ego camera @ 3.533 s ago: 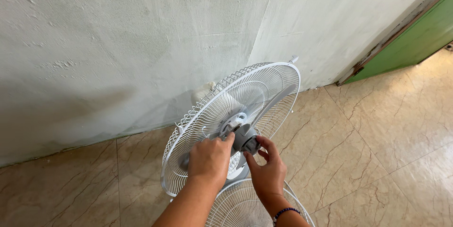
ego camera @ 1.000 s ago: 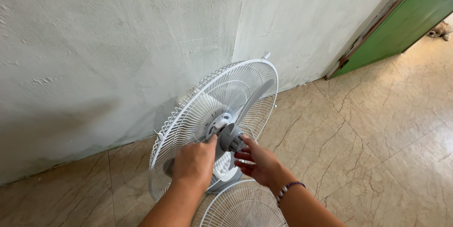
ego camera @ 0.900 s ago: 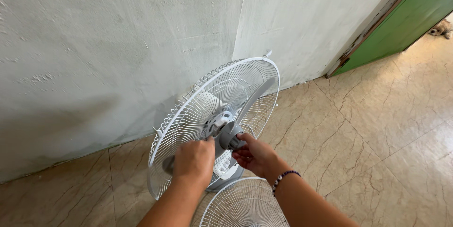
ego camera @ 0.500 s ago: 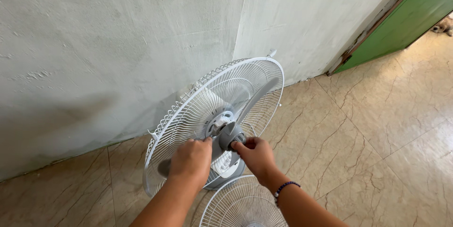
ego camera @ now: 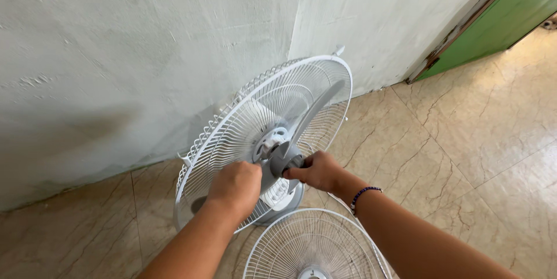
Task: The person assembles a white electric fan by hand. They attach the fan blades to the motor hub, secure them with a nut, and then fit the front and rear wire cages onto the fan head.
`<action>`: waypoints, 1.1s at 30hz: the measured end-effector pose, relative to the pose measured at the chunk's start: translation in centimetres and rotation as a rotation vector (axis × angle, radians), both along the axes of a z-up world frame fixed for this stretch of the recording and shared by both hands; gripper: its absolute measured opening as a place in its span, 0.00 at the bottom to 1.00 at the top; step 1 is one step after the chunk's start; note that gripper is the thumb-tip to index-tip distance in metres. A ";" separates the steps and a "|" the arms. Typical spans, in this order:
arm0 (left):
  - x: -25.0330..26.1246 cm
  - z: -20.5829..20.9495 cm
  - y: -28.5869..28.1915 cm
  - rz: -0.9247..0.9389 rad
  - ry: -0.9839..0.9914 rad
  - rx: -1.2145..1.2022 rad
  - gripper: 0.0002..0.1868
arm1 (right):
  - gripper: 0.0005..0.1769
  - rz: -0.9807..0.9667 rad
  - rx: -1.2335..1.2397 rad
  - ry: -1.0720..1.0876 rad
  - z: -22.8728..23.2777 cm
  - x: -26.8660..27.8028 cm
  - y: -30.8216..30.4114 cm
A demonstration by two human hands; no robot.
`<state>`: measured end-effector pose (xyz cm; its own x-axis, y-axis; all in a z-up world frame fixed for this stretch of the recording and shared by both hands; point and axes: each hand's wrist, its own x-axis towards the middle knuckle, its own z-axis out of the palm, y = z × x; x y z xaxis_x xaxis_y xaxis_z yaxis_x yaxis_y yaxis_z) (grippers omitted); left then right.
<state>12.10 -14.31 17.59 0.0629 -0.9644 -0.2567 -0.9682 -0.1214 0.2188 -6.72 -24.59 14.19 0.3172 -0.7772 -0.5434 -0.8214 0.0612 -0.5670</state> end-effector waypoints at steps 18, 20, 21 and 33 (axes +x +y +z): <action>-5.2 -2.4 5.6 -0.301 0.057 -0.599 0.22 | 0.24 -0.171 0.029 0.047 -9.2 -7.0 5.0; -6.8 -5.7 7.1 -0.259 0.129 -0.492 0.21 | 0.22 -0.114 -0.003 0.161 -13.7 -10.3 5.9; -7.5 -7.3 7.3 -0.239 0.159 -0.445 0.21 | 0.21 -0.084 -0.028 0.213 -15.8 -11.6 5.8; -17.0 -22.4 10.7 -0.036 0.193 0.092 0.13 | 0.18 0.327 0.012 0.346 -28.7 -18.9 10.9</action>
